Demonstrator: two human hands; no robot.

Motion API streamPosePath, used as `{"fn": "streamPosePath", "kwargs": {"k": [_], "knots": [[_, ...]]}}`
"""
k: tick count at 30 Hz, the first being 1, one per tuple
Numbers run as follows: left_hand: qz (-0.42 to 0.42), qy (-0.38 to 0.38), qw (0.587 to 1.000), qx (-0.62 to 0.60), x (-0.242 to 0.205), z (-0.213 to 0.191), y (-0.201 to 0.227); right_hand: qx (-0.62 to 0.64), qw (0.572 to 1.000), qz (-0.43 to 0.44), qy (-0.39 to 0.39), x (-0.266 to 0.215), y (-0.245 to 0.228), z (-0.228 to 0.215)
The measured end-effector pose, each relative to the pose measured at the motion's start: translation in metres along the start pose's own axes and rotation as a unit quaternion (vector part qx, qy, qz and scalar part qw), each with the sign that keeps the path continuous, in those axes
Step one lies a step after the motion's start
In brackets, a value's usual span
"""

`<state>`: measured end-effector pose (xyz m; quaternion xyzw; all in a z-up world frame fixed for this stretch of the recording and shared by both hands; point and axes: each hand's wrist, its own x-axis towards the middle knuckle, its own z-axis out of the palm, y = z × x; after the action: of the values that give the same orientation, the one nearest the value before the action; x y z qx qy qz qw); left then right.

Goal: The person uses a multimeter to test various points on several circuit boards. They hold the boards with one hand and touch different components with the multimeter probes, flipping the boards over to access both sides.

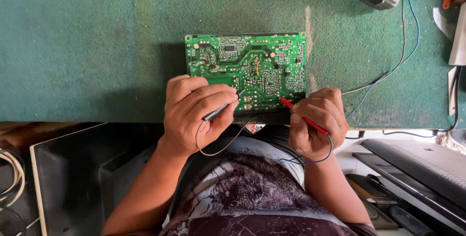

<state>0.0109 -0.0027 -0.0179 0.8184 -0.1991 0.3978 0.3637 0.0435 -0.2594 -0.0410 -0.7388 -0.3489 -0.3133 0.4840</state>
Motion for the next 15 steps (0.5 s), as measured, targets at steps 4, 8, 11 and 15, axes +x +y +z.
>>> {"fn": "streamPosePath", "kwargs": {"k": [4,8,11,15], "knots": [[-0.005,-0.007,1.0,-0.005,0.0,0.0001,0.0003,-0.001,1.0,0.002,0.002,-0.0003,-0.0001,0.0004],[0.0,-0.006,1.0,-0.001,0.0004,-0.0003,-0.0006,0.0,1.0,0.0,0.005,-0.0002,0.0006,0.0008],[-0.003,-0.007,1.0,-0.001,0.0001,-0.0005,-0.0001,0.003,1.0,-0.002,0.007,0.0002,0.0009,0.0014],[-0.005,-0.002,1.0,0.005,-0.0001,0.001,-0.0005,0.002,1.0,-0.002,0.006,-0.0002,0.0007,0.0014]]}}
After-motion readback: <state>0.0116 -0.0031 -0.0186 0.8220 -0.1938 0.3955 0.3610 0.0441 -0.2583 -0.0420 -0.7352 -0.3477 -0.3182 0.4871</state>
